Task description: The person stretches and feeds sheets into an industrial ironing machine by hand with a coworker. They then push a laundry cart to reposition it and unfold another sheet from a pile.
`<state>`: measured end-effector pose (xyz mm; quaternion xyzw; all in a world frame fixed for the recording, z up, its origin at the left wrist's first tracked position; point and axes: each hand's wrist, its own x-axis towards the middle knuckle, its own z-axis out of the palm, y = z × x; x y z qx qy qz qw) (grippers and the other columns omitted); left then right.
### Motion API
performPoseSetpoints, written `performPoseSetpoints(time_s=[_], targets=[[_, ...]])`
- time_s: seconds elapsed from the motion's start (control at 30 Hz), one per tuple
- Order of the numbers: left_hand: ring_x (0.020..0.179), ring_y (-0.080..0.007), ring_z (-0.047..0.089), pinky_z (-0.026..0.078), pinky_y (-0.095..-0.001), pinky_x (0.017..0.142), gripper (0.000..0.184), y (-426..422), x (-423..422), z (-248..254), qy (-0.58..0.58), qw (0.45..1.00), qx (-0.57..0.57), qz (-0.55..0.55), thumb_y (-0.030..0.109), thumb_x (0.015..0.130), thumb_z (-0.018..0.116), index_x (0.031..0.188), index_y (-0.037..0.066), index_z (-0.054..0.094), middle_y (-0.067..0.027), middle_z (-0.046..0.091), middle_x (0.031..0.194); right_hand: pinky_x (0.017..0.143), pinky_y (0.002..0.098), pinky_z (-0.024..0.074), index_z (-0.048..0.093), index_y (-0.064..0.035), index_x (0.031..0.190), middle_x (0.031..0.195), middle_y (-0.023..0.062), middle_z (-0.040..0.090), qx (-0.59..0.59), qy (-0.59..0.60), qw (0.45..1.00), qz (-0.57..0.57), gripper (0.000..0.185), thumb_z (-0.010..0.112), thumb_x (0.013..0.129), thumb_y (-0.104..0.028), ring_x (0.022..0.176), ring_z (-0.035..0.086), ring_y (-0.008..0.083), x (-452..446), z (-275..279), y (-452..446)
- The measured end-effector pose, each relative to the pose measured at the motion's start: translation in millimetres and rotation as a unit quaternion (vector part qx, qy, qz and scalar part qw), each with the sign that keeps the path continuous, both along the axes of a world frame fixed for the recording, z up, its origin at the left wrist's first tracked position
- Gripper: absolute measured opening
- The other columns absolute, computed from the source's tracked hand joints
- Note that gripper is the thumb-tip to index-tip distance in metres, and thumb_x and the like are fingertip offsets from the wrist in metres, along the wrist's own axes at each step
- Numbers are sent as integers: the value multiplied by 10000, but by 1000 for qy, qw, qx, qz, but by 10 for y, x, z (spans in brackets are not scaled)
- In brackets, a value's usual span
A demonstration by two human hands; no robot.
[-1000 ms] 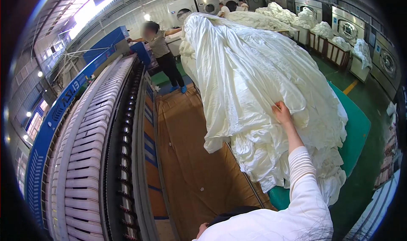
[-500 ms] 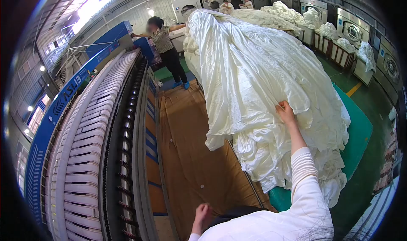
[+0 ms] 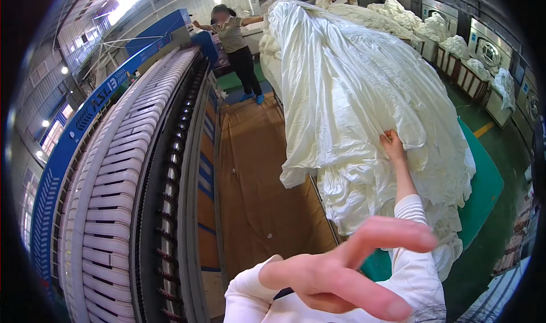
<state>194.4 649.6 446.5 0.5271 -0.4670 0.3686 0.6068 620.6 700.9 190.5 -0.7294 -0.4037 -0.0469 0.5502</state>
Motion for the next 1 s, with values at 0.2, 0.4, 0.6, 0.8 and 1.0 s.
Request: performPoseSetpoints(time_s=[0.2,0.4,0.6,0.8,1.0], targets=[[931,-348,558,416,-400,838,197,-670,-197,633,143,934,-324,38,236,865,598,822,54,659,-212,623,904,648,275,443,557,-23,870,753,48,592,15,24,999,18,180,631,833,-183,695,540,116,38,-29,39],[1067,-379,491,364,-396,884,150,-622,65,250,51,966,-255,5,238,859,595,817,120,676,-295,529,1123,654,286,449,550,-16,866,752,56,596,28,40,998,35,203,650,823,-187,693,553,136,25,-27,10],[1088,-351,489,373,-381,869,161,-616,115,269,11,969,-248,-4,261,869,586,839,135,680,-310,497,1179,663,274,444,557,-27,877,759,44,595,12,35,999,30,177,628,838,-185,709,548,120,-54,55,-26],[1098,-351,487,377,-391,869,150,-541,45,279,53,977,-205,-8,249,865,594,836,134,686,-304,478,1203,663,273,441,554,-29,873,756,44,593,14,76,996,41,180,636,832,-184,711,546,120,-12,25,-19],[1126,-360,460,377,-407,875,223,-434,26,379,65,988,-139,-25,271,911,534,942,127,702,-280,424,1267,680,287,440,560,-30,870,761,48,592,2,35,999,26,206,648,813,-206,722,542,135,129,-99,2]])
